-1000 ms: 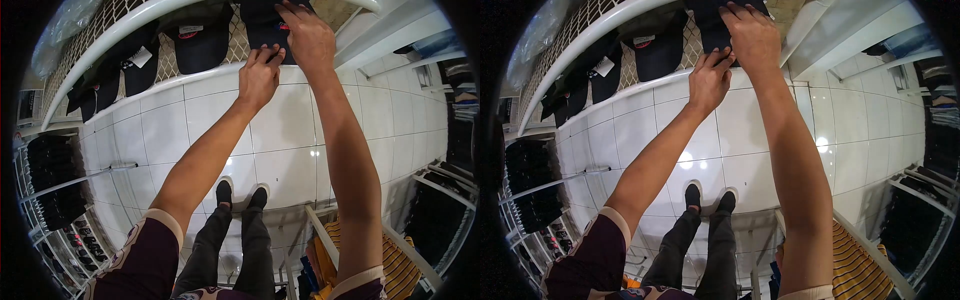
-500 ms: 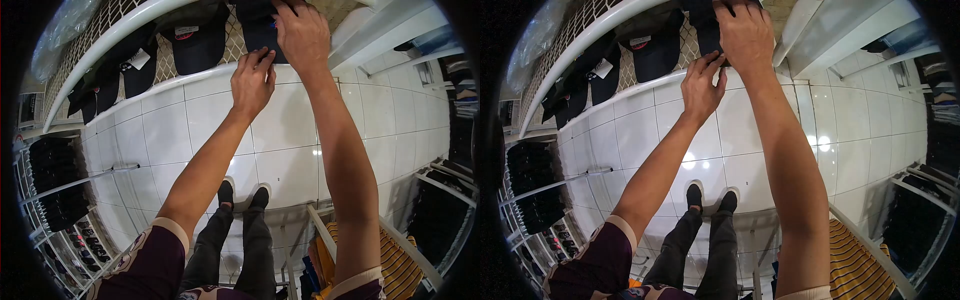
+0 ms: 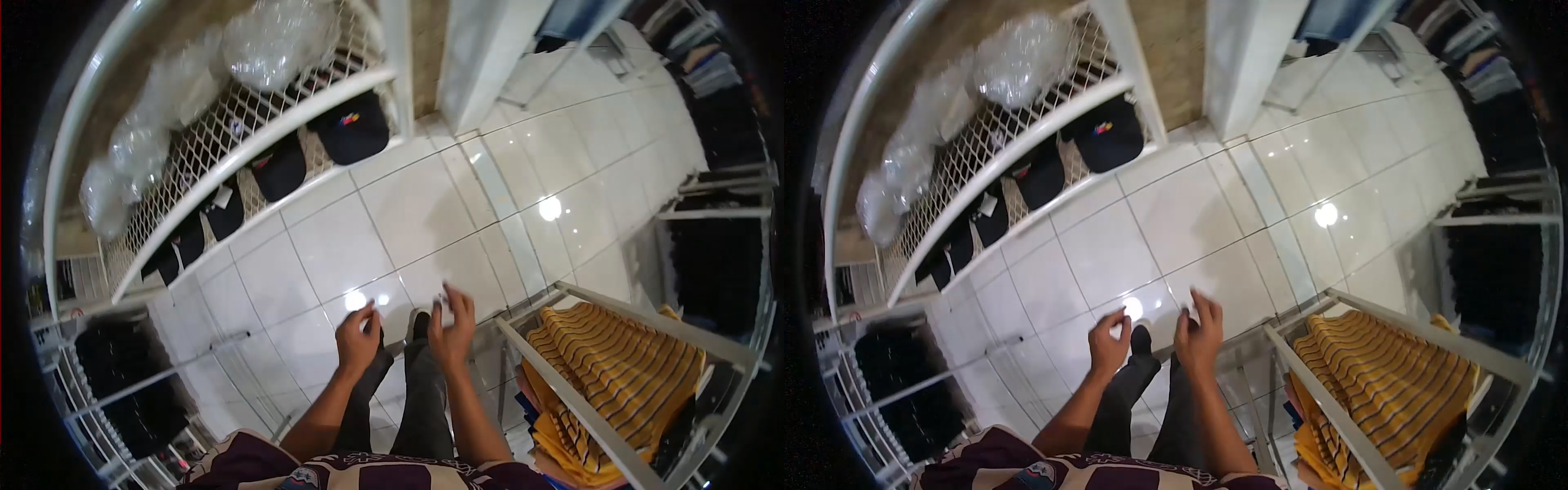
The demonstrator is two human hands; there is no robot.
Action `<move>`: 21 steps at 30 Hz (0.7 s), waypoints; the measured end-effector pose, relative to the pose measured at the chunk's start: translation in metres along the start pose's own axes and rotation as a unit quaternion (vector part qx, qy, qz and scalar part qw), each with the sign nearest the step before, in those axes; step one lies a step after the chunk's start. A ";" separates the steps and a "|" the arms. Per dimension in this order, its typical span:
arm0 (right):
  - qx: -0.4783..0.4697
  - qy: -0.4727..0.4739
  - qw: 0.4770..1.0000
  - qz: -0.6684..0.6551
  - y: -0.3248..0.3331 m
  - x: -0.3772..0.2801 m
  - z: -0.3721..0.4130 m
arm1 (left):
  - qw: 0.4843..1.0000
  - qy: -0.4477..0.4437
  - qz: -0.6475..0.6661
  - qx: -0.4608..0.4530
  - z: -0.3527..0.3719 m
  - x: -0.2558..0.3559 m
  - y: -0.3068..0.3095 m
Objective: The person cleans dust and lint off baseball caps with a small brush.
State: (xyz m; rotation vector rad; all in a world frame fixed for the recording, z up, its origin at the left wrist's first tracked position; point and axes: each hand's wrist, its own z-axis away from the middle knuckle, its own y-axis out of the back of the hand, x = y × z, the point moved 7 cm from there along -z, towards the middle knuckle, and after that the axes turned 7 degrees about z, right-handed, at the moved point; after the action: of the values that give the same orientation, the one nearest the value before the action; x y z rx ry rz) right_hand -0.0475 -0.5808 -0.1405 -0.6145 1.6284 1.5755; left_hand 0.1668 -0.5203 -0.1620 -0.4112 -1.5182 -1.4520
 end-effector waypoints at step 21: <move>0.449 -0.372 0.812 0.014 0.210 -0.104 0.494 | 0.733 -0.320 -0.049 -0.598 0.199 0.196 0.019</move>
State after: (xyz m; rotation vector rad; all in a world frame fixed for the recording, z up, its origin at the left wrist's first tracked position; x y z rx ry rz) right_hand -0.0549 -0.0900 0.1009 0.4931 1.4911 0.7062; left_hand 0.0085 -0.4071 0.0391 -1.7682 -0.8111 -2.4106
